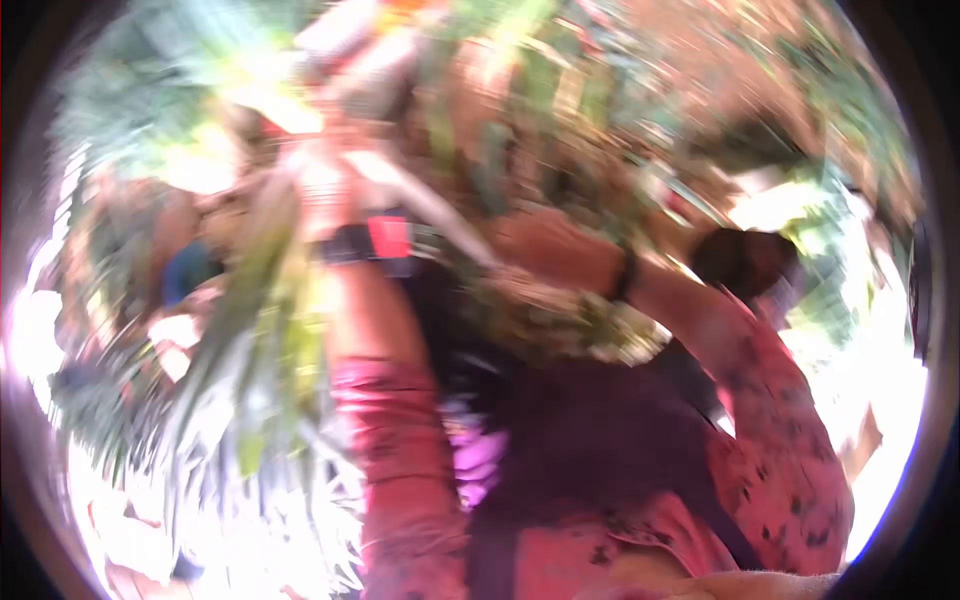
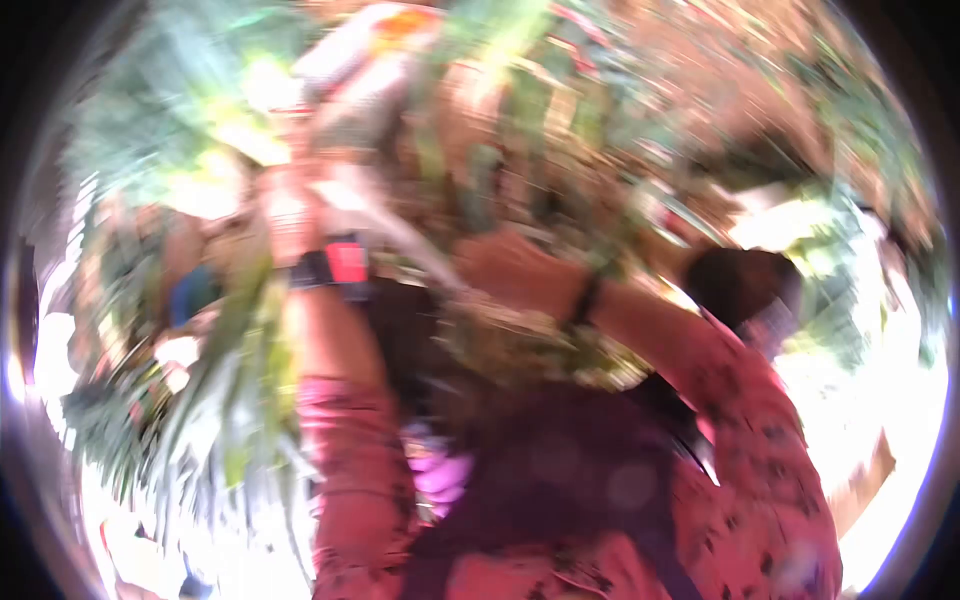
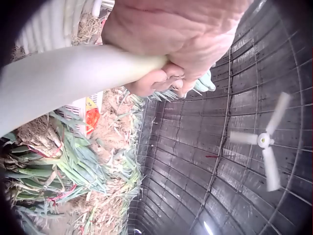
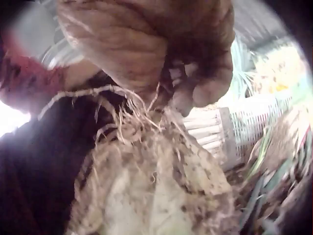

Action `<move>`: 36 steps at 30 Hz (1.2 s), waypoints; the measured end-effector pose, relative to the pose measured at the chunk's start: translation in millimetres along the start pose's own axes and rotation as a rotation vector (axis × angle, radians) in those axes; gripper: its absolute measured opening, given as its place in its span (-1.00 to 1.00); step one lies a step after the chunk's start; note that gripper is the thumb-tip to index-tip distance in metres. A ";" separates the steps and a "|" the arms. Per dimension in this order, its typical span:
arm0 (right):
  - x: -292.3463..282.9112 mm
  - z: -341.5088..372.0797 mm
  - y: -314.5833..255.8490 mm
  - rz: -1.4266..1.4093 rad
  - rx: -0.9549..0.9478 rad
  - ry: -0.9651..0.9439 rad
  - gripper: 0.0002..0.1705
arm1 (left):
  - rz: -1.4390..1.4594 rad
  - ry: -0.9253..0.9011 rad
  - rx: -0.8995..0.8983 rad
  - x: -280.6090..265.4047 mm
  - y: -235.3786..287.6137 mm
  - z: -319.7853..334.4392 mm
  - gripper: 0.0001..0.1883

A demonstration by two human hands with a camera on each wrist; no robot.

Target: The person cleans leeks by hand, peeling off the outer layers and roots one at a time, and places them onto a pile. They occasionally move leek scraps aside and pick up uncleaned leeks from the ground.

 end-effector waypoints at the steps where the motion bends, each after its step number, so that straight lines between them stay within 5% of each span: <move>1: -1.3 -1.0 -2.5 0.060 -0.032 0.020 -0.88 | 0.066 -0.001 -0.109 2.5 5.6 1.1 -0.90; 2: -9.7 -11.3 -4.0 -0.025 -0.001 0.007 -0.84 | 0.349 0.017 -0.323 1.4 -1.0 -0.3 -0.93; 3: -8.3 -11.5 4.4 -0.011 0.069 0.022 -0.83 | 1.080 0.170 -0.794 18.8 -7.6 5.0 -0.91; 4: -5.5 -11.4 20.1 -0.136 0.219 0.011 -0.81 | 1.296 0.284 -1.032 25.0 2.3 7.5 -0.86; 6: 11.7 -6.4 40.2 -0.544 0.336 0.056 -0.79 | 1.478 0.248 -1.012 40.7 -12.9 -4.7 -0.71; 9: -8.8 -0.6 -5.9 -0.426 0.113 0.089 -0.77 | 1.459 0.258 -1.086 33.1 -32.3 5.6 -0.71; 12: -23.1 9.6 -16.6 -0.202 0.207 -0.092 -0.75 | 1.470 0.213 -1.143 34.0 -40.9 15.6 -0.73; 14: -43.8 27.0 -33.7 -0.092 0.108 -0.013 -0.74 | 1.457 0.270 -1.212 32.2 -50.4 25.7 -0.74; 16: -56.4 60.3 -55.7 0.007 0.027 0.059 -0.73 | 1.276 0.523 -1.206 15.9 -75.5 37.0 -0.75; 17: -62.0 84.0 -60.0 0.196 0.057 0.078 -0.75 | 1.214 0.492 -1.179 -4.1 -82.3 37.2 -0.75; 19: -17.3 163.5 8.1 0.192 0.301 -0.101 -0.82 | 0.351 0.180 -0.436 -41.7 -88.2 17.5 -0.85; 20: -26.4 165.4 15.7 0.015 0.349 -0.089 -0.76 | -0.002 0.263 -0.126 -61.8 -75.5 21.8 -0.81; 21: -33.1 169.9 26.3 -0.166 0.398 -0.068 -0.71 | 0.038 0.210 -0.191 -33.8 -88.2 26.1 -0.84; 22: -41.0 173.5 35.5 -0.340 0.447 -0.040 -0.65 | 0.400 0.167 -0.400 -13.9 -105.3 24.0 -0.86; 23: -56.9 154.5 35.5 -0.403 0.416 0.084 -0.63 | 1.285 0.324 -0.843 16.1 -124.5 32.5 -0.88; 24: -73.6 137.3 34.1 -0.462 0.374 0.207 -0.61 | 1.561 0.411 -0.987 21.3 -124.9 37.0 -0.90; 27: -94.7 85.3 44.3 -0.680 0.378 0.408 -0.61 | 1.787 0.233 -0.850 28.0 -103.8 9.6 -0.81; 28: -98.4 61.2 39.0 -0.703 0.344 0.372 -0.62 | 1.936 0.118 -0.738 31.4 -92.9 3.2 -0.82; 29: -79.0 43.1 47.2 -0.873 0.446 0.267 -0.58 | 1.887 0.203 -0.840 29.4 -80.5 2.7 -0.78; 31: -51.0 3.1 40.1 -0.912 0.174 0.279 -0.54 | 2.074 0.113 -0.769 30.4 -51.1 -8.8 -0.77; 34: -17.8 1.1 24.4 -0.939 0.428 0.091 -0.53 | 2.295 0.013 -0.675 24.4 -30.2 -19.7 -0.73; 35: -32.7 7.1 12.5 -0.920 0.215 0.260 -0.54 | 2.320 -0.014 -0.648 22.3 -29.7 -21.9 -0.73; 36: -22.8 17.8 12.6 -1.002 0.242 0.235 -0.56 | 2.345 -0.039 -0.623 21.3 -28.6 -21.6 -0.73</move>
Point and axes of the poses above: each hand's wrist, its own z-axis away from the middle knuckle, its own x-axis out of the palm, y = z × x, the point moved 10 cm from there along -z, towards the middle knuckle, and after that the axes turned 4 degrees about -z, right-handed, at the moved point
